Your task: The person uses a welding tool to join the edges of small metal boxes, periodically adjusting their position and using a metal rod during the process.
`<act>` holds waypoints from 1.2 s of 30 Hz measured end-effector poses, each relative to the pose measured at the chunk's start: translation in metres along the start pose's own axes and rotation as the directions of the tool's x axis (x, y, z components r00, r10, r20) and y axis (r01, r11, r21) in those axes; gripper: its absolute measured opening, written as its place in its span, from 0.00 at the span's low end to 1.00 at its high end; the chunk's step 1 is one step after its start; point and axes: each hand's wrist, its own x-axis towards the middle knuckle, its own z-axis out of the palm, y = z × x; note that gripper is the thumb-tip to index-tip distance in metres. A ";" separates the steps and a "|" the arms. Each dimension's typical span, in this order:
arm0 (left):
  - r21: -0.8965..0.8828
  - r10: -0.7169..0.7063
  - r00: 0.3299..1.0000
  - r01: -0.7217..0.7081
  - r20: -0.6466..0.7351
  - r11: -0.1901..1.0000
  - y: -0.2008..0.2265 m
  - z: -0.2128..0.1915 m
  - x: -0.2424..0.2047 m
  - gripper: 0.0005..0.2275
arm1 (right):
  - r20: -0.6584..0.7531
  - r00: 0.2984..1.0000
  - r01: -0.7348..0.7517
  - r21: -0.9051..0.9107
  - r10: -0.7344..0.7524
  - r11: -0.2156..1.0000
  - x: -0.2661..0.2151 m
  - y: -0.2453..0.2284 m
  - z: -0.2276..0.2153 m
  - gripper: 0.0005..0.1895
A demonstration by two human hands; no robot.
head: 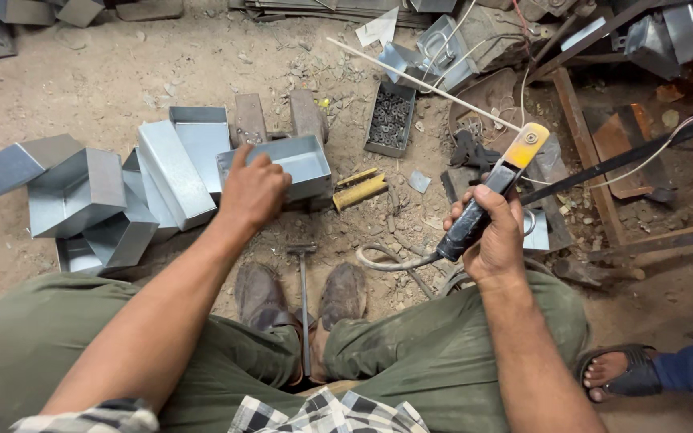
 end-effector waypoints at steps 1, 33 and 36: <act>0.137 0.083 0.994 -0.073 -0.074 0.988 0.000 0.011 -0.001 0.06 | 0.000 1.000 -0.003 0.002 0.003 1.000 0.000 0.001 0.001 0.22; 0.502 0.357 0.840 -0.120 -0.408 0.856 -0.059 -0.005 0.026 0.06 | 0.168 0.934 0.357 -0.492 -0.316 0.794 -0.046 -0.020 -0.016 0.24; 0.452 0.266 0.873 -0.059 -0.410 0.890 -0.050 -0.004 0.012 0.10 | 0.187 0.920 0.387 -0.578 -0.345 0.719 -0.067 -0.012 -0.028 0.22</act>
